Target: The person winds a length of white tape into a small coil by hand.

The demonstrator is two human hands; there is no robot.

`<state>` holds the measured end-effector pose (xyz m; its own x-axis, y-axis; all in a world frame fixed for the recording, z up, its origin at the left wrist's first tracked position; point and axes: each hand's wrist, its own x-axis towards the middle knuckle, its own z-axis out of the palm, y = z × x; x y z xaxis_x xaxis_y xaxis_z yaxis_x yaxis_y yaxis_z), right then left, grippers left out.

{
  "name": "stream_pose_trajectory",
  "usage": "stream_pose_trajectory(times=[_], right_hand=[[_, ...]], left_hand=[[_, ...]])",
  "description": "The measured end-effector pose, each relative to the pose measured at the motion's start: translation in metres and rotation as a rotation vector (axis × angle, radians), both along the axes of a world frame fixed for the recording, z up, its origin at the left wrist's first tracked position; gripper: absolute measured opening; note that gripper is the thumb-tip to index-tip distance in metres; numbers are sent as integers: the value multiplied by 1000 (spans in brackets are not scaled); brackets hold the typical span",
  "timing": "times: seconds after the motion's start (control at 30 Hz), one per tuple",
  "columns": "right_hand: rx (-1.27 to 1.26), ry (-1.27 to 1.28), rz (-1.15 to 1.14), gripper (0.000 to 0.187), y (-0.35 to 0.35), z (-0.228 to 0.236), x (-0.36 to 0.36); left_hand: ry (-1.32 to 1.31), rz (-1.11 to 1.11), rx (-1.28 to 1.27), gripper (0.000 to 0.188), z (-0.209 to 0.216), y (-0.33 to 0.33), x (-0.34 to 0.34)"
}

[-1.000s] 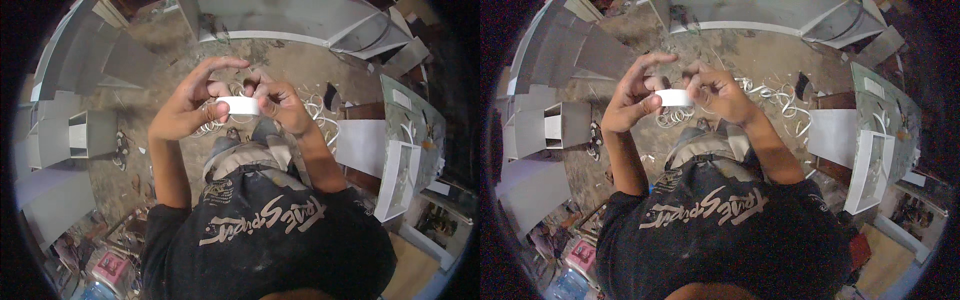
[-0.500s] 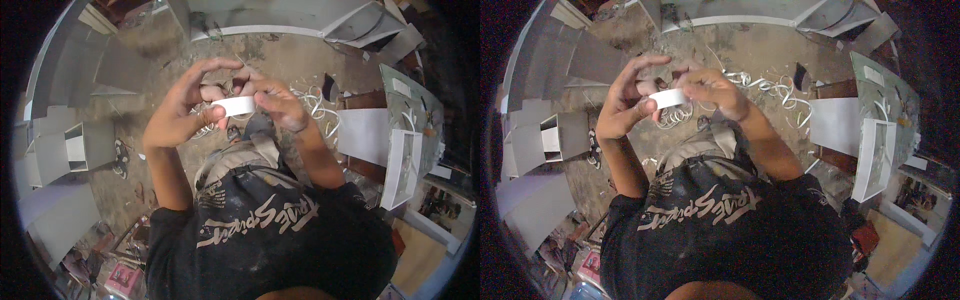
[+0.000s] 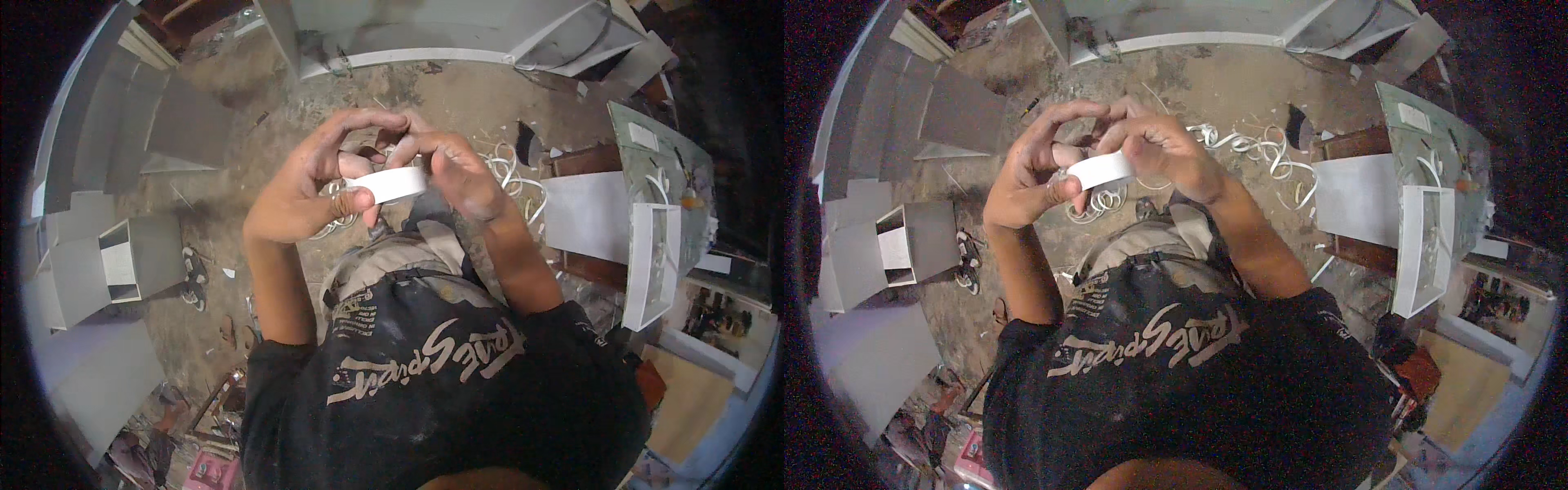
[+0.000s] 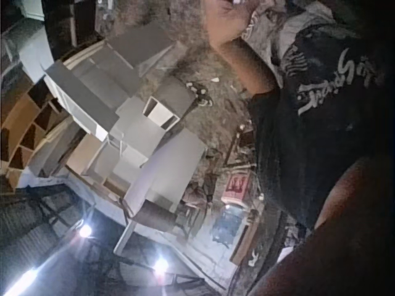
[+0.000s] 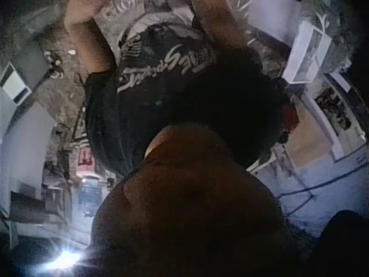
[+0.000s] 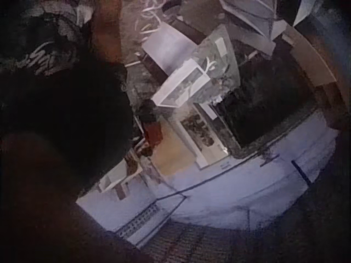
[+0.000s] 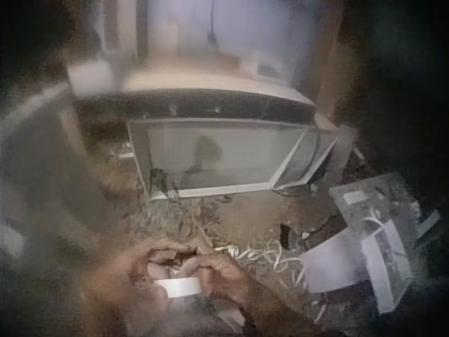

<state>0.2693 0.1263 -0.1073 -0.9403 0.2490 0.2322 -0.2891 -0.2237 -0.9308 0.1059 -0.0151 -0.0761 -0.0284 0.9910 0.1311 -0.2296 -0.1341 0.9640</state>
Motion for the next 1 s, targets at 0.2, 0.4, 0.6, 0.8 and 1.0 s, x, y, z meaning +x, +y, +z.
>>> stream_pose_trajectory(times=[0.2, 0.4, 0.6, 0.8, 1.0], right_hand=[[344, 13, -22, 21, 5, 24, -1], [-635, -14, 90, 23, -11, -5, 3], [476, -83, -108, 23, 10, 23, -1], [-67, 59, 5, 21, -1, 18, 4], [-272, 1, 90, 23, 11, -7, 3]], left_hand=[[-61, -89, 18, 67, 1, -3, 1], [-119, 21, 64, 71, -3, 1, 10], [-96, 55, -62, 79, 1, 2, 14], [-132, -14, 68, 69, -3, 1, 13], [1, 106, 26, 78, 5, 7, 22]])
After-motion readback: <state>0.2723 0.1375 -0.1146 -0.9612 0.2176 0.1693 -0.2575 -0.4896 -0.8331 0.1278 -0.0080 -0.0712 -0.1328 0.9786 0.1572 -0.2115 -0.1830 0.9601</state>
